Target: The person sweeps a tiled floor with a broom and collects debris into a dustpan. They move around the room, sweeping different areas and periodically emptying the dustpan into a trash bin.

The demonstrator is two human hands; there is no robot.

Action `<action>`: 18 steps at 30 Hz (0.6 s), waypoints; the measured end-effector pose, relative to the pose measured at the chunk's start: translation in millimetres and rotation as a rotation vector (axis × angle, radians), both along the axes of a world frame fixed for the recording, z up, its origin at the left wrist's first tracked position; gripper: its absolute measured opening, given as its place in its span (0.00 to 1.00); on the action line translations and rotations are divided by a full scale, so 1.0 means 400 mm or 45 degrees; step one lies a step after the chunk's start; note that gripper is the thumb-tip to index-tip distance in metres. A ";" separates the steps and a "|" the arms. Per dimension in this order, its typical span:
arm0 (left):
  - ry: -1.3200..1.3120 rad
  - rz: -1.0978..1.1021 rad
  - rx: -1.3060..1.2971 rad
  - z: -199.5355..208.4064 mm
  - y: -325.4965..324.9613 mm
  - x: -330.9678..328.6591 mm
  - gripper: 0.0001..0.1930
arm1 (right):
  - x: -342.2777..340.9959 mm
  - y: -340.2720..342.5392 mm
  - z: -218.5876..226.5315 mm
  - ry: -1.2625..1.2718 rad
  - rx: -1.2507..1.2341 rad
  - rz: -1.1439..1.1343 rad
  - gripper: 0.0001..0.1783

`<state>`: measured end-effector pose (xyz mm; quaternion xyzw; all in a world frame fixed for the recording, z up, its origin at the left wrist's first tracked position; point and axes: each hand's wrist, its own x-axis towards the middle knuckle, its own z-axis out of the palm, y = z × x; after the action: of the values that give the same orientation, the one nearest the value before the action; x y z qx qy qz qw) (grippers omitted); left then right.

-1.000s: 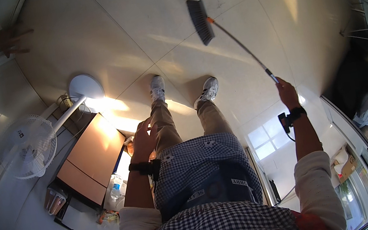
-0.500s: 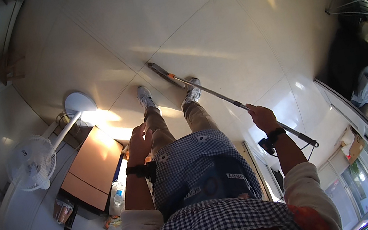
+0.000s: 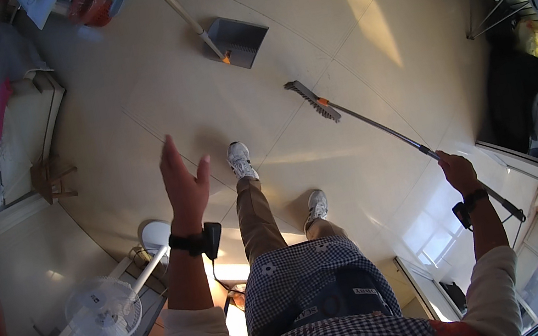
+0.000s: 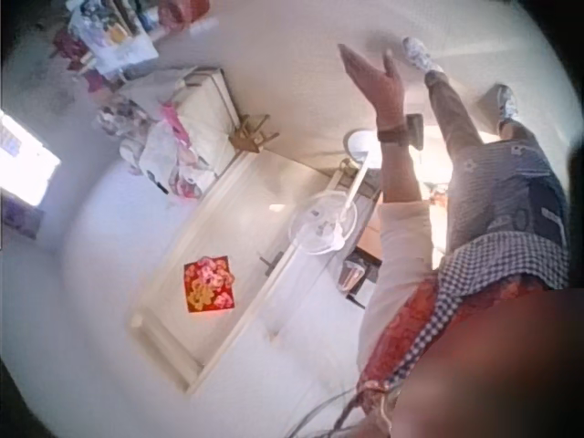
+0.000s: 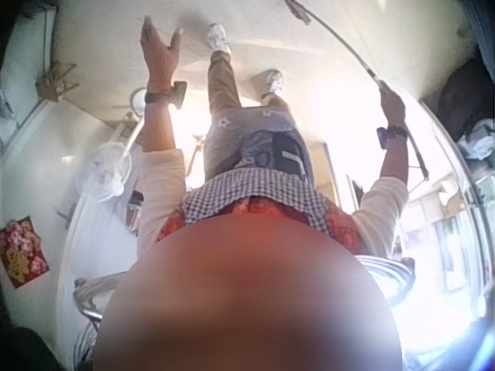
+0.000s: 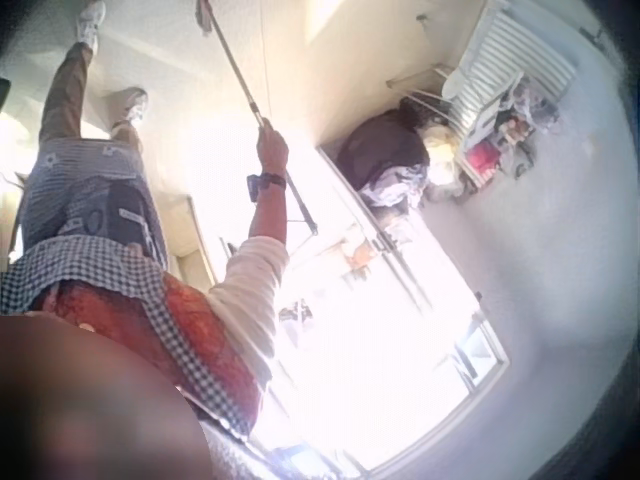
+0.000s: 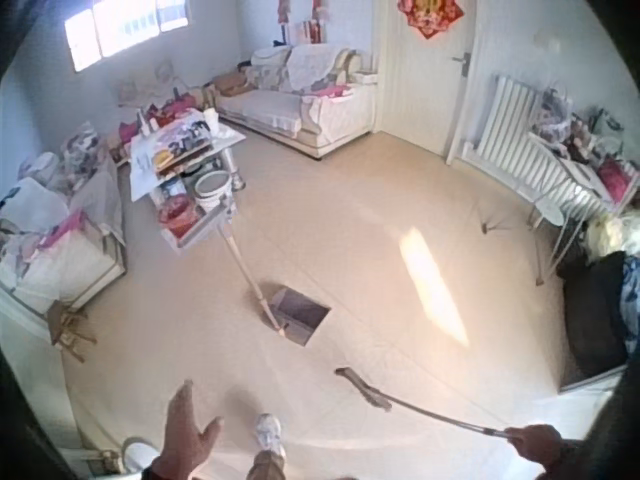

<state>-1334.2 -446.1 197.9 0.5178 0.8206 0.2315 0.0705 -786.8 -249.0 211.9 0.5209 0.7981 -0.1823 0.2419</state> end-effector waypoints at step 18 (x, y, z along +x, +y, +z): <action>-0.701 -0.121 -0.010 0.306 0.575 -0.382 0.15 | -0.441 -0.309 -0.021 0.157 0.106 -1.327 0.15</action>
<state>-1487.1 -216.2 320.2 0.4731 0.7461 0.3569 0.3037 -963.2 -372.4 203.6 0.8463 0.4524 -0.2768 0.0508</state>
